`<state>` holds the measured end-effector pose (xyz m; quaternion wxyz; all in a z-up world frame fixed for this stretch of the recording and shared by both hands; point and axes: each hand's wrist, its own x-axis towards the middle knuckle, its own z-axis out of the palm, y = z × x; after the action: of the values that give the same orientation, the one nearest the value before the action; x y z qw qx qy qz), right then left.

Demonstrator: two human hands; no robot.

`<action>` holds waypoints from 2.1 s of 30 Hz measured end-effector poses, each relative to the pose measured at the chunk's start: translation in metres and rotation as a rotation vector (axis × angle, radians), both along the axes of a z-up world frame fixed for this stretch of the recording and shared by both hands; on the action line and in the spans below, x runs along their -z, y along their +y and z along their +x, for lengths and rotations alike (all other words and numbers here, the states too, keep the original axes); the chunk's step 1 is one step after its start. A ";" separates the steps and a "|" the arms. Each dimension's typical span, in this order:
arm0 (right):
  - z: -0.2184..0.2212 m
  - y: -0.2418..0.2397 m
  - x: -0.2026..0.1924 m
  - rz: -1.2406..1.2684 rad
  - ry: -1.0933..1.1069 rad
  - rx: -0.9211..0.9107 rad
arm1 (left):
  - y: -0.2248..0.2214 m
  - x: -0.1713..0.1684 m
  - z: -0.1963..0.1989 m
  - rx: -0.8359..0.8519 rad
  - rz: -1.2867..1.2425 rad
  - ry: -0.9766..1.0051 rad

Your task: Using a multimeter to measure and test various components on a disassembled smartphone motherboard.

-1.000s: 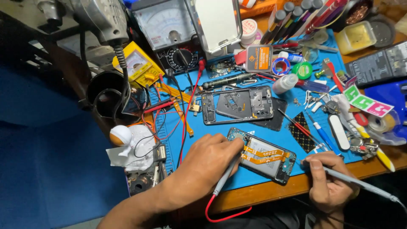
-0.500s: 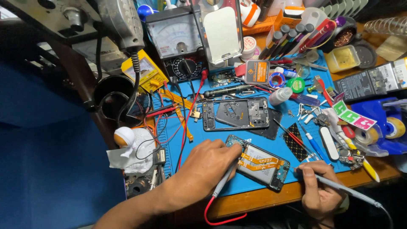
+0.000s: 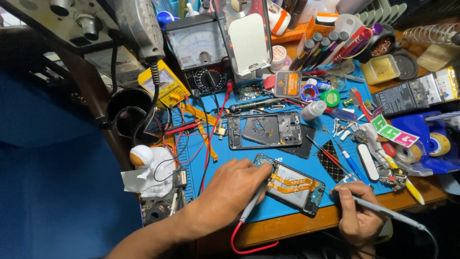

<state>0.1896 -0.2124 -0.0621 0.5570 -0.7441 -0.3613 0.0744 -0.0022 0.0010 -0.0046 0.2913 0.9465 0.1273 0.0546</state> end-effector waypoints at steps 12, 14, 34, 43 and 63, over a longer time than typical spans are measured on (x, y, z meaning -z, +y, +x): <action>0.002 0.010 -0.024 -0.015 -0.049 -0.021 | 0.000 -0.002 0.003 -0.060 -0.019 0.012; 0.004 0.009 -0.025 -0.006 -0.037 -0.040 | -0.001 -0.001 0.003 -0.079 0.001 0.027; 0.007 0.005 -0.023 -0.029 -0.077 -0.067 | 0.001 -0.002 0.000 -0.080 -0.021 0.096; 0.007 0.003 -0.023 -0.035 -0.062 -0.061 | 0.001 -0.004 0.001 -0.056 -0.010 0.052; 0.007 0.005 -0.024 -0.021 -0.083 -0.067 | 0.001 -0.006 0.001 -0.045 0.001 0.084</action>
<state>0.1963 -0.2078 -0.0384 0.5308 -0.7400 -0.4079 0.0660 -0.0010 0.0020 0.0011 0.2841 0.9450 0.1608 0.0214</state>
